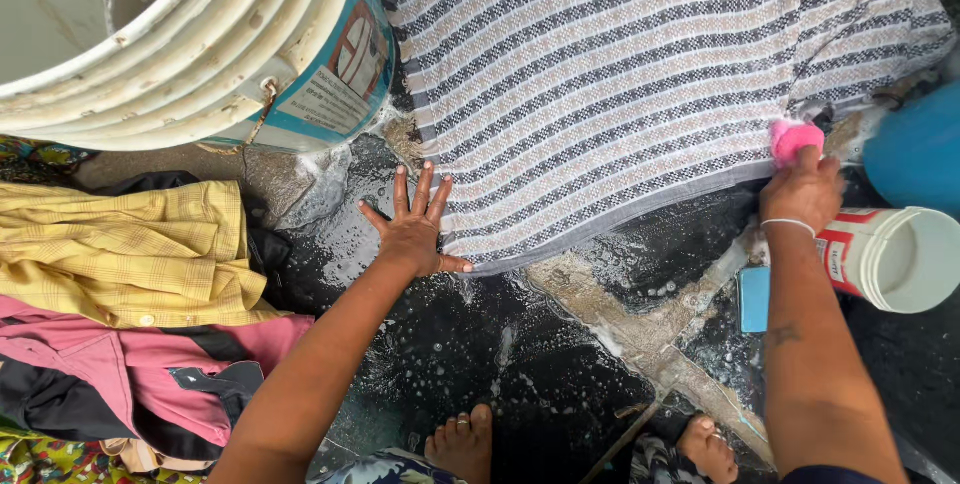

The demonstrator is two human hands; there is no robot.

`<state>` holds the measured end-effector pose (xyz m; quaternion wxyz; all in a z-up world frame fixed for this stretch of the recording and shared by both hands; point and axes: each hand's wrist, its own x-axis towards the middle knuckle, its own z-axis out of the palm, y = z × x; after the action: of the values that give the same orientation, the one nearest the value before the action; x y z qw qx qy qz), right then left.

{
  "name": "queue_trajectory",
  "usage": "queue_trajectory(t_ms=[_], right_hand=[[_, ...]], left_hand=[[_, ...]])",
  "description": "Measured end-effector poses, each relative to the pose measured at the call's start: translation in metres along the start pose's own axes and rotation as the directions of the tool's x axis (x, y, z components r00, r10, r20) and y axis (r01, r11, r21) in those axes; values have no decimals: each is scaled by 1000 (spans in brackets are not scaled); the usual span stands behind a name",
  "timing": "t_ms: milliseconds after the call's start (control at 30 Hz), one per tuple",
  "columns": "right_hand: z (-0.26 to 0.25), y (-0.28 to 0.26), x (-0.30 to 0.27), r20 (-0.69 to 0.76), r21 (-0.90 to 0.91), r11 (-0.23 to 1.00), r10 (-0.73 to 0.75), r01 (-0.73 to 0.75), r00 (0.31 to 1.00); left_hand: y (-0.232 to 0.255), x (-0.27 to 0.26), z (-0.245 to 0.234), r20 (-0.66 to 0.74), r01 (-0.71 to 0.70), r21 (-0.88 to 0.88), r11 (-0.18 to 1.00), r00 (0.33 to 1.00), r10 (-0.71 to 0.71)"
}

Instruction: The person washes a striped cloth by hand, scrubbing it with a brush on a wet floor and then wringing it out.

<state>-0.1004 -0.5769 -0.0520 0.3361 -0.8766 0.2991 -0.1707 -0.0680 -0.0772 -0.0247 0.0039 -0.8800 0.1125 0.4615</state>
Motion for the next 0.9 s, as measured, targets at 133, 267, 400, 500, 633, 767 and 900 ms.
queue_trajectory(t_ms=[133,267,400,500,633,767,900], right_hand=[[83,-47,-80,141,-568,743,-337,355,931],[143,-167,-289,658,44,643,-595,765,462],[125,-129,-198,659,-257,686,-391,681,643],[41,-48,-60,297,-533,641,-469,552,832],[23,-29,-5,77,-850,484,-273,206,959],[143,-115,-197,565,-548,588,-263,594,782],[148,-156,-269,648,-157,512,-591,844,479]], left_hand=[[-2,-1,-6,46,-24,-26,999,999,25],[-5,-3,-4,33,-23,-15,1000,999,23],[-5,-4,-8,52,-33,-19,999,998,34],[-5,-2,-5,73,-28,-10,1000,997,29],[-1,3,-12,116,-20,8,1000,993,19],[-3,4,-10,88,-28,2,1000,996,28],[-6,-2,-2,87,-29,13,1000,996,27]])
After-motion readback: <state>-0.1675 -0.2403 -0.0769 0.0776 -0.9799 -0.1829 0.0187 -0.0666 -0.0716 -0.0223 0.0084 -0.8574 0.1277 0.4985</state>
